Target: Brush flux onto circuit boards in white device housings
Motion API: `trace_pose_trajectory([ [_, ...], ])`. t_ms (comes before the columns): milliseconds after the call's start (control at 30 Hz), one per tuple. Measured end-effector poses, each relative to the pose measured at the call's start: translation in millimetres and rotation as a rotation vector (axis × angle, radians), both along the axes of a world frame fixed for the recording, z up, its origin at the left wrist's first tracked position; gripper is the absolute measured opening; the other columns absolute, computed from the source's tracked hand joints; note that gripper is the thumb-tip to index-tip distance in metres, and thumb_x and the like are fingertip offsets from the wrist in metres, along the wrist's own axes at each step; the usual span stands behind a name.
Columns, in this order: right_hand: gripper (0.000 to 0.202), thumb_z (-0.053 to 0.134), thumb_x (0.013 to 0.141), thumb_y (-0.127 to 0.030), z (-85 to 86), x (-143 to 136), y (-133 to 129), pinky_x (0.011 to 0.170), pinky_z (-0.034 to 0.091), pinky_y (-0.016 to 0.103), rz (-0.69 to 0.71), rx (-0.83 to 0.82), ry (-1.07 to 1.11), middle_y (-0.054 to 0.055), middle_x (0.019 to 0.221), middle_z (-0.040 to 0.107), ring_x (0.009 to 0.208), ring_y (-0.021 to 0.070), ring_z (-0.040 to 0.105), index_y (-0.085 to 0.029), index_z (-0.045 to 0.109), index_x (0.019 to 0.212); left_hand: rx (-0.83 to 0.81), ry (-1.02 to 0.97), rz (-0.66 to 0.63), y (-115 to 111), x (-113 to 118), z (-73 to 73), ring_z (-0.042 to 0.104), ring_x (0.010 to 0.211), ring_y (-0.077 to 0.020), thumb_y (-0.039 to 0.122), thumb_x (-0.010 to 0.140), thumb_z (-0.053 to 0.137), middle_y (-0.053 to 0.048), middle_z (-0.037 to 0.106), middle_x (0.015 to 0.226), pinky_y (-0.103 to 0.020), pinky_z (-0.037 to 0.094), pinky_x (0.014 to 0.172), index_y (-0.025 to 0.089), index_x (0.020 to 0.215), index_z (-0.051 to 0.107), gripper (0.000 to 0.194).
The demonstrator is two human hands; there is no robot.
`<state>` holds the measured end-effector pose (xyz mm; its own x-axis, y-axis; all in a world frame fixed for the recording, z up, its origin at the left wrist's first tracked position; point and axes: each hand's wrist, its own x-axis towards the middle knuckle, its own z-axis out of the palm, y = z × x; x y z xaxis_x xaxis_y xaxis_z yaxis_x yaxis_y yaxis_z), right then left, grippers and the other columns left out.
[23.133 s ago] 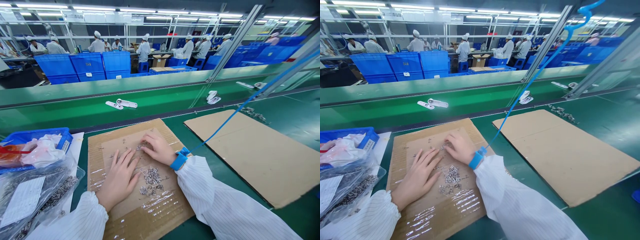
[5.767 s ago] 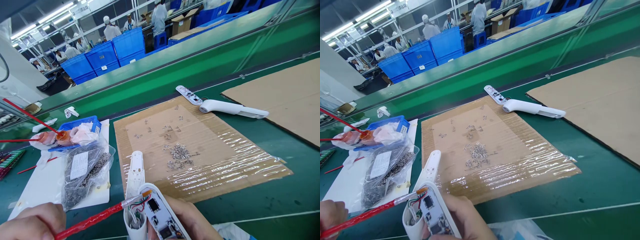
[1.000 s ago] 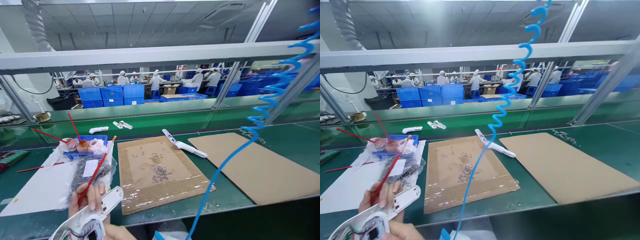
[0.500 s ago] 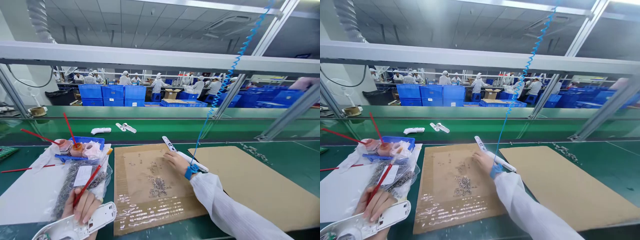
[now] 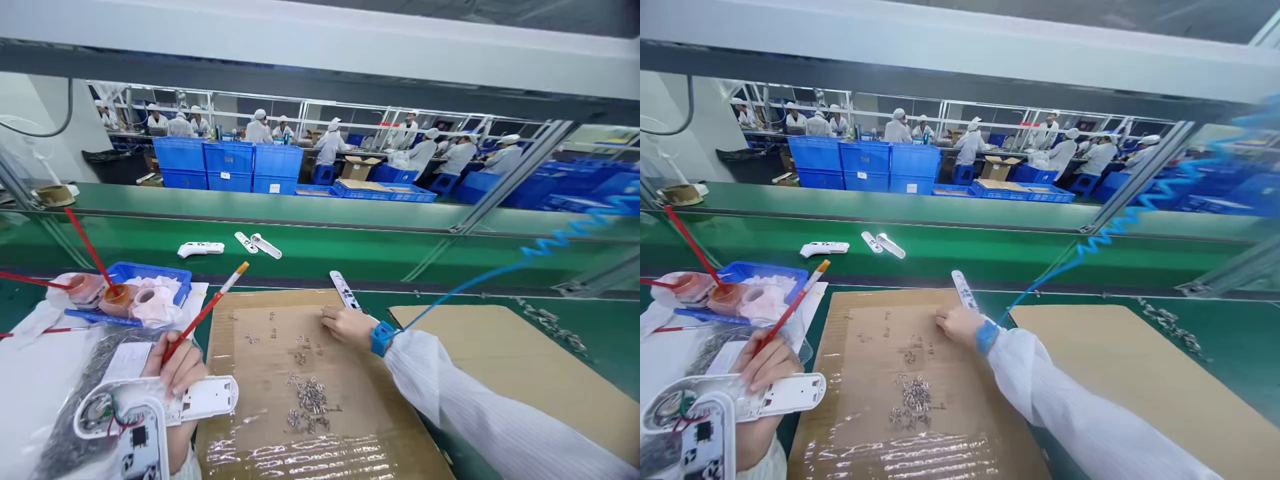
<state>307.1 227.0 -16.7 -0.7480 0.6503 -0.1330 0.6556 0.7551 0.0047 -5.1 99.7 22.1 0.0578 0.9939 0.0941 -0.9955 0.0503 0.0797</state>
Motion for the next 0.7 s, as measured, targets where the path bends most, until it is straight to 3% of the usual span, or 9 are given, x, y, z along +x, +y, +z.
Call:
trace_pose_trajectory([
  [133, 0.018, 0.041, 0.065, -0.004, -1.2, -9, 6, 0.061, 0.039, 0.027, -0.049, 0.006, -0.034, 0.011, 0.074, 0.059, 0.068, 0.0180, 0.055, -0.011, 0.057, 0.071, -0.023, -0.089, -0.046, 5, 13, 8.6, 0.048, 0.034, -0.0047, 0.007, 0.078, 0.040, 0.005, 0.050, 0.039, -0.006, 0.039, 0.035, 0.013, 0.067, 0.054, 0.019],
  [300, 0.015, 0.041, 0.061, -0.005, 7.4, -19, 5, 0.057, 0.038, 0.025, -0.033, -0.022, 0.006, 0.009, 0.069, 0.059, 0.062, 0.0161, 0.054, -0.012, 0.055, 0.063, 0.030, -0.137, -0.094, 6, 19, 6.3, 0.050, 0.037, -0.0045, 0.007, 0.079, 0.039, 0.003, 0.054, 0.042, -0.005, 0.040, 0.037, 0.011, 0.067, 0.056, 0.021],
  [433, 0.013, 0.042, 0.062, -0.007, 37.4, -49, -23, 0.055, 0.039, 0.022, 0.087, -0.069, 0.165, 0.004, 0.065, 0.056, 0.060, 0.0117, 0.050, -0.014, 0.053, 0.064, 0.050, -0.147, -0.131, 7, 26, 0.4, 0.050, 0.036, -0.0045, 0.009, 0.080, 0.039, 0.005, 0.053, 0.041, -0.007, 0.040, 0.036, 0.012, 0.069, 0.056, 0.020],
  [500, 0.014, 0.041, 0.066, -0.008, 58.4, -70, -47, 0.054, 0.040, 0.020, 0.255, -0.126, 0.528, 0.003, 0.063, 0.054, 0.059, 0.0100, 0.048, -0.014, 0.053, 0.066, 0.049, -0.154, -0.157, 7, 32, -0.8, 0.050, 0.036, -0.0040, 0.009, 0.080, 0.037, 0.005, 0.052, 0.041, -0.006, 0.040, 0.036, 0.012, 0.071, 0.055, 0.020],
  [567, 0.015, 0.041, 0.073, -0.007, 77.8, -89, -72, 0.061, 0.043, 0.021, 0.375, -0.107, 0.799, 0.006, 0.072, 0.057, 0.071, 0.0110, 0.051, -0.014, 0.055, 0.072, 0.026, -0.167, -0.181, 5, 38, 0.2, 0.049, 0.037, -0.0032, 0.009, 0.082, 0.036, 0.006, 0.051, 0.042, -0.006, 0.039, 0.037, 0.013, 0.073, 0.054, 0.020],
  [633, 0.014, 0.043, 0.076, -0.007, 91.0, -102, -91, 0.066, 0.044, 0.023, 0.501, -0.092, 0.868, 0.007, 0.077, 0.060, 0.076, 0.0120, 0.052, -0.013, 0.056, 0.077, -0.011, -0.177, -0.201, 3, 43, 2.9, 0.048, 0.037, -0.0026, 0.010, 0.083, 0.034, 0.006, 0.050, 0.042, -0.005, 0.038, 0.038, 0.013, 0.074, 0.052, 0.021],
  [700, 0.013, 0.045, 0.078, -0.008, 96.3, -108, -102, 0.065, 0.044, 0.022, 0.528, -0.088, 0.821, 0.006, 0.078, 0.061, 0.075, 0.0116, 0.052, -0.013, 0.057, 0.080, -0.035, -0.171, -0.215, 2, 46, 6.3, 0.047, 0.037, -0.0025, 0.012, 0.084, 0.033, 0.006, 0.047, 0.042, -0.006, 0.037, 0.037, 0.013, 0.071, 0.052, 0.023],
])
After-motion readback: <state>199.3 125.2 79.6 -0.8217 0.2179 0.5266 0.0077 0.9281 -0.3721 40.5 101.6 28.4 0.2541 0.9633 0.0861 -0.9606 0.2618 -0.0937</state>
